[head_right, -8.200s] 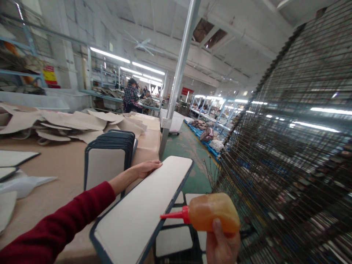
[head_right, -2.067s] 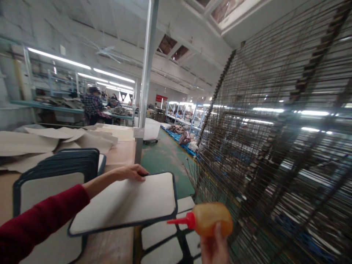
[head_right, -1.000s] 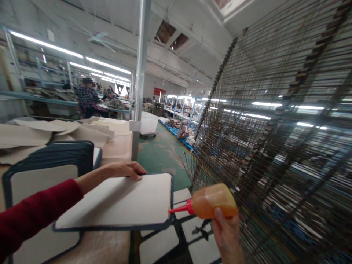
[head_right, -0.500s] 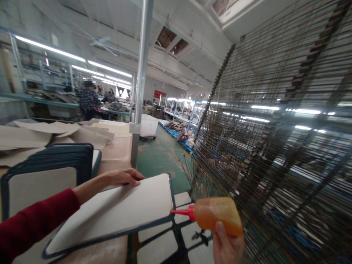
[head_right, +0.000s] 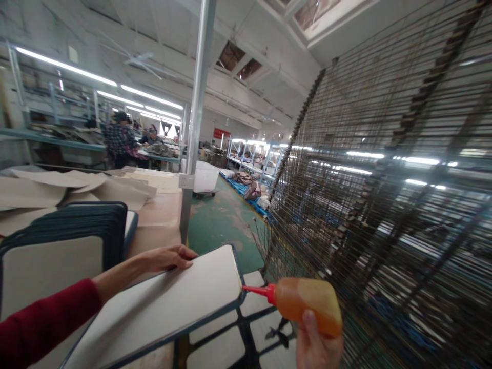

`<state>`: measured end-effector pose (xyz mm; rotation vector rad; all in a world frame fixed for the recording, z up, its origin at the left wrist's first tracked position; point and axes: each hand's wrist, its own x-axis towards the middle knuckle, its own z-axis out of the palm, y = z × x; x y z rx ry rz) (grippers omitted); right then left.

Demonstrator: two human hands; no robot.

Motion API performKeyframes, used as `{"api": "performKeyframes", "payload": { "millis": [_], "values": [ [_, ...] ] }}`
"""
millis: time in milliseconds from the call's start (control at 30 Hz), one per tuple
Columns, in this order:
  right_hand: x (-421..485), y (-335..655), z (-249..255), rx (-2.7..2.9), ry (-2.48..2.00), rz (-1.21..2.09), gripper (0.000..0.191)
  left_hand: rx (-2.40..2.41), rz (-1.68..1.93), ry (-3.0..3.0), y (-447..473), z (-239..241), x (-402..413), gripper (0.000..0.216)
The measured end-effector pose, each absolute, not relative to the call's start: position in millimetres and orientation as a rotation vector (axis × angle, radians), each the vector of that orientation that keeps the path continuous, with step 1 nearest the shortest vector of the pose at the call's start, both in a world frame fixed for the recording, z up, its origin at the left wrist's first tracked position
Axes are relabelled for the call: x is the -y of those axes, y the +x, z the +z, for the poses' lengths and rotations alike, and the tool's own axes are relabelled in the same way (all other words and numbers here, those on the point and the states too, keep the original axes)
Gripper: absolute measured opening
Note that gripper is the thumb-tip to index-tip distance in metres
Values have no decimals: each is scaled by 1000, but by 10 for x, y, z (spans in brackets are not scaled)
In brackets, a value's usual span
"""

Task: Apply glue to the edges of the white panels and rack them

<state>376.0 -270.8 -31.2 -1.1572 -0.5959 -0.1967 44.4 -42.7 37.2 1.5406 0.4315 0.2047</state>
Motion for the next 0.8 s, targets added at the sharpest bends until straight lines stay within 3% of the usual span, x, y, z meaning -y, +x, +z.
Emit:
{"api": "performKeyframes", "payload": {
  "millis": [133,400,800],
  "values": [
    [2691,3784,-366,583,-1145,-11,40,-442,205,1536,403,337,394,37],
    [2844,3617,-70,725,-1329,-415,50,-474,222,1465,396,261,395,38],
    [2712,3457,-107,609,-1343,-421,51,-479,289,1406,426,197,464,43]
  ]
}}
